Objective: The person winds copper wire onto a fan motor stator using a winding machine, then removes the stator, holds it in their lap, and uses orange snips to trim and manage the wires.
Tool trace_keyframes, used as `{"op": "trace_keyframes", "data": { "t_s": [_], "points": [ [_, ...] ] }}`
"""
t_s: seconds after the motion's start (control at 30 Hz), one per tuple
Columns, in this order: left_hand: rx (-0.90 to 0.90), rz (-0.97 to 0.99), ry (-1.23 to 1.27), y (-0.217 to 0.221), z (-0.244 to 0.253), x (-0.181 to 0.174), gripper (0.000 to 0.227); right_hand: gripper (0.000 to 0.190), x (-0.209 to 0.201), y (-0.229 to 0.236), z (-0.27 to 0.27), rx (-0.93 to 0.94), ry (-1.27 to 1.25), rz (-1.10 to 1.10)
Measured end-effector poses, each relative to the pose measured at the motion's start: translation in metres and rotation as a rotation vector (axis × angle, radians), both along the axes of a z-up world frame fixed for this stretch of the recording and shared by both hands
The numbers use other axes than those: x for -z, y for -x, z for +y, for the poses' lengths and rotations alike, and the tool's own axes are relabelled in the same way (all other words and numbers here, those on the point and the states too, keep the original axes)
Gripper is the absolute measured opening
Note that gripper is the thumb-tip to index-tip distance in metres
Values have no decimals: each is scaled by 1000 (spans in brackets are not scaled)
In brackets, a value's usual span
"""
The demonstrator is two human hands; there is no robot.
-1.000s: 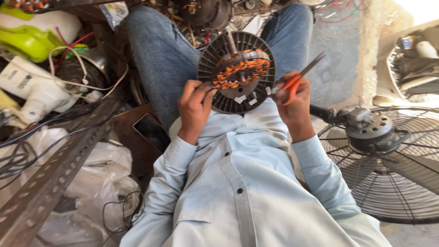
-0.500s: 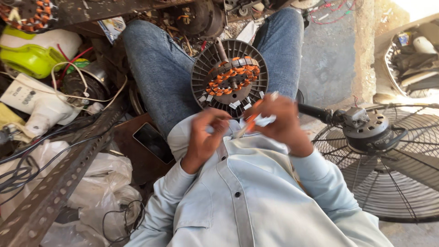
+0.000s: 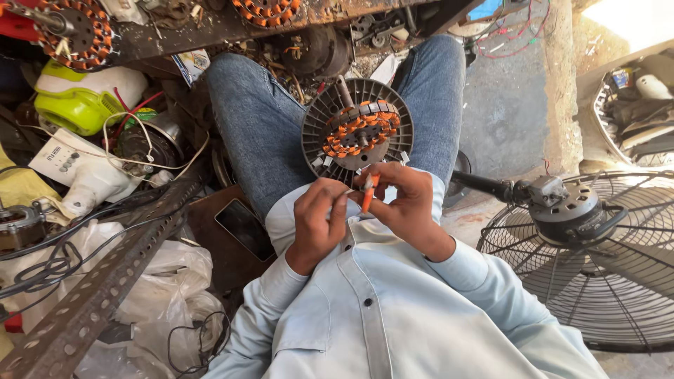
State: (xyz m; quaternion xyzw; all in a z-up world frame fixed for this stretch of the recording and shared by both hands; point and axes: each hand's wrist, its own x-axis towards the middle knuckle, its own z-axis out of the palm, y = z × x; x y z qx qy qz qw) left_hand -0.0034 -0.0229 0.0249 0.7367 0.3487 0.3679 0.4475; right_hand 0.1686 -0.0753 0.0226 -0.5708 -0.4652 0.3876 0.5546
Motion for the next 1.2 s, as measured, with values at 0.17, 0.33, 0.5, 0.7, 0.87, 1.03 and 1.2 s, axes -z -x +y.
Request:
{"op": "trace_keyframes", "data": {
  "t_s": [0.17,0.33,0.5,0.7,0.87,1.03,1.2],
  "points": [
    [-42,106,-284,-4,1,-4,5,32,7,-8,1,-94,168,360],
    [19,-106,350,-10,-5,11,13,25,-8,-19,7,-190,-109,-157],
    [102,-191,226,-9,13,-6,14,26,-27,-25,8,-230,78,-68],
    [-118,-72,-54,-12,28,-25,11,39,-37,-33,10,-423,215,-210],
    [-114,-65,-123,-13,26,-24,7,40,-38,-30,13,-442,173,-187],
    [-113,-76,-94,-13,25,-22,8,38,-37,-30,14,-445,213,-141],
    [-99,-83,-40,-11,24,-23,11,34,-34,-33,12,-494,156,-134]
  ]
}}
